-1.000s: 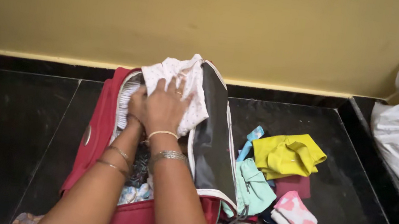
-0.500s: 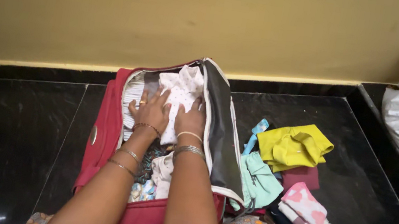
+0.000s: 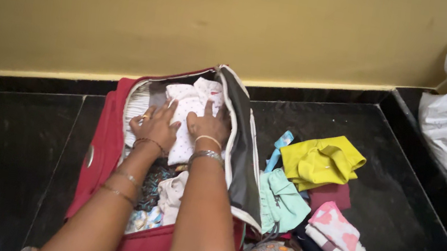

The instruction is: The person packs folded clothes into a red travel bag. They place various garments, including jeans, shirts, and patterned items, into the bag one by one, arranging them neatly. Finally, the person closes the bag's flap and zips it shut.

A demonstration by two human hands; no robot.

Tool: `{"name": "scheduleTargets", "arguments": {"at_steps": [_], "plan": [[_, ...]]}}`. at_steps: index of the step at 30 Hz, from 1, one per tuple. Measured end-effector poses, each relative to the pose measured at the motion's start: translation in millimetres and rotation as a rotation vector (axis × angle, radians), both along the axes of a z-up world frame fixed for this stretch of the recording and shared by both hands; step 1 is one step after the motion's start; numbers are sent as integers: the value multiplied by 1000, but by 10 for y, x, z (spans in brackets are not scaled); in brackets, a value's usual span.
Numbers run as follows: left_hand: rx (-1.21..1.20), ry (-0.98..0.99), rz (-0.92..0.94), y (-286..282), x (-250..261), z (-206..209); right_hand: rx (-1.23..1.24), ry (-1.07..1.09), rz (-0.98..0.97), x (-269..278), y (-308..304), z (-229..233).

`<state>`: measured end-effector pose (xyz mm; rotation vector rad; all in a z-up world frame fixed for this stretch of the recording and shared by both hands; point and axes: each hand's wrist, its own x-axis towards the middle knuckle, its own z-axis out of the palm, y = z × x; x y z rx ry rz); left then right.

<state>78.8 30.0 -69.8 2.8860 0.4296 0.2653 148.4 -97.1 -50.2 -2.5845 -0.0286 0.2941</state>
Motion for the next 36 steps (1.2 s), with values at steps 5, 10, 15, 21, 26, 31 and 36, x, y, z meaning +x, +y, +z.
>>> {"name": "scheduleTargets", "arguments": {"at_steps": [5,10,15,21,26,31,36], "plan": [[26,149,-43,37,9,-37,113,15,-1,-7,-7,-152],[120,256,-48,79,-28,-58,-191,31,169,-397,247,337],[83,368,-81,-29,-202,211,602,-517,261,-543,-240,1289],[0,467,-108,-235,-381,561,933,-231,-135,-83,-2090,1283],[98,602,-181,-327,-427,718,442,-114,-279,82,-3537,-465],[143,623,-208,-402,-565,801,-355,302,-233,-422,-4424,-2031],[141,558,-203,-406,-671,687,-459,132,-217,-1018,-4589,-2491]]}}
